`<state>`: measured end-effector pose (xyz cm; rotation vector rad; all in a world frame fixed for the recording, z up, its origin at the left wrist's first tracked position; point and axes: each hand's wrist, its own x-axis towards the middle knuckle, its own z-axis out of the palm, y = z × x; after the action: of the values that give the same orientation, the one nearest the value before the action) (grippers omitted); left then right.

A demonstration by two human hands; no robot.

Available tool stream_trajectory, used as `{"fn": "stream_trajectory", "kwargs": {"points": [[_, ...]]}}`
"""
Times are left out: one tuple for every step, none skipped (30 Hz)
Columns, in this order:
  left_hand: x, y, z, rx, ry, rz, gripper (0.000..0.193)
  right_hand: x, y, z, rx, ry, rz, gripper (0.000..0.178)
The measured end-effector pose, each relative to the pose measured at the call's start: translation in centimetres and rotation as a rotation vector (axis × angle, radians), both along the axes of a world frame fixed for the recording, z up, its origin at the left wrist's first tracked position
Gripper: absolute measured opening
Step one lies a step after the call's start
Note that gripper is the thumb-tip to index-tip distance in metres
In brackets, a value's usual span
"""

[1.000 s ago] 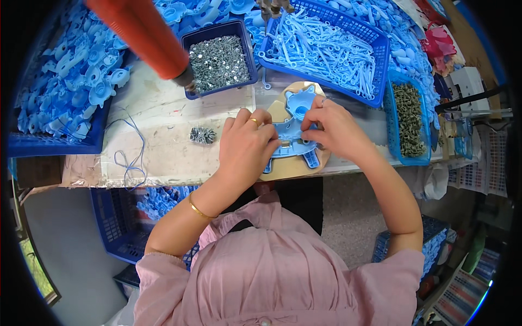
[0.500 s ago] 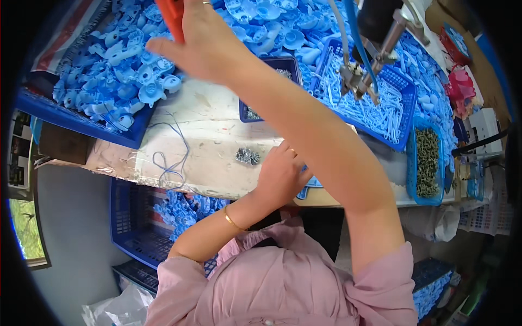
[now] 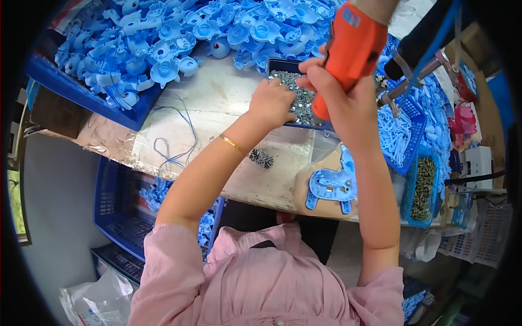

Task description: Assembling small plastic toy components using manual and pneumatic tools at a factory workbench.

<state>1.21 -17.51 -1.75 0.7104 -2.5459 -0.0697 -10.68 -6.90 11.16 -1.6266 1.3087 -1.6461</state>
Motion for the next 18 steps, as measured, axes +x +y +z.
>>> {"fn": "stream_trajectory", "kwargs": {"points": [[-0.4,-0.4,-0.3,0.004,0.003,0.001,0.015,-0.2,0.9,0.0,0.045,0.051,-0.018,0.032],[-0.6,-0.8,-0.5,0.023,-0.036,0.000,0.014,-0.5,1.6,-0.1,0.092,0.070,0.007,0.035],[-1.1,-0.6,-0.1,0.044,-0.076,-0.013,0.014,-0.9,2.2,-0.1,0.097,0.070,-0.002,0.035],[-1.2,-0.2,0.3,0.047,-0.076,-0.021,0.014,-1.3,2.8,-0.1,0.146,0.032,0.019,0.035],[-1.1,0.2,0.7,0.073,-0.112,0.019,0.014,-1.6,3.2,0.0,0.195,-0.008,0.042,0.035],[-1.0,0.6,1.4,0.096,-0.149,0.063,0.013,-2.0,3.6,0.0,0.200,-0.007,0.044,0.034],[-0.9,0.7,1.3,0.095,-0.151,0.060,0.013,-2.2,3.9,0.0,0.199,-0.010,0.041,0.034],[-0.7,0.7,1.2,0.076,-0.115,0.051,0.015,-2.5,4.0,-0.1,0.200,-0.015,0.053,0.034],[-0.6,0.7,1.2,0.057,-0.079,0.044,0.016,-2.7,4.1,-0.1,0.201,-0.021,0.068,0.034],[-0.4,0.8,1.2,0.055,-0.081,0.042,0.016,-2.9,4.2,-0.1,0.199,-0.023,0.066,0.034],[-0.2,0.8,1.2,0.033,-0.087,0.036,0.018,-3.1,4.2,-0.1,0.214,-0.004,0.071,0.034],[0.0,0.9,1.3,0.011,-0.095,0.029,0.020,-3.2,4.3,-0.2,0.229,0.014,0.076,0.034],[0.2,1.0,1.4,0.011,-0.097,0.027,0.020,-3.3,4.4,-0.3,0.229,0.011,0.074,0.034],[0.4,1.1,1.5,0.020,-0.104,0.034,0.023,-3.4,4.4,-0.3,0.241,0.017,0.074,0.034],[0.5,1.3,1.6,0.029,-0.110,0.040,0.026,-3.5,4.6,-0.4,0.254,0.022,0.074,0.035],[0.6,1.7,1.7,0.029,-0.112,0.037,0.026,-3.5,4.7,-0.3,0.254,0.020,0.071,0.035],[0.8,2.3,1.7,0.019,-0.086,0.018,0.025,-3.5,4.8,-0.2,0.247,0.008,0.071,0.035],[1.0,2.9,1.8,0.009,-0.060,0.000,0.025,-3.3,4.9,-0.2,0.240,-0.005,0.073,0.035]]}}
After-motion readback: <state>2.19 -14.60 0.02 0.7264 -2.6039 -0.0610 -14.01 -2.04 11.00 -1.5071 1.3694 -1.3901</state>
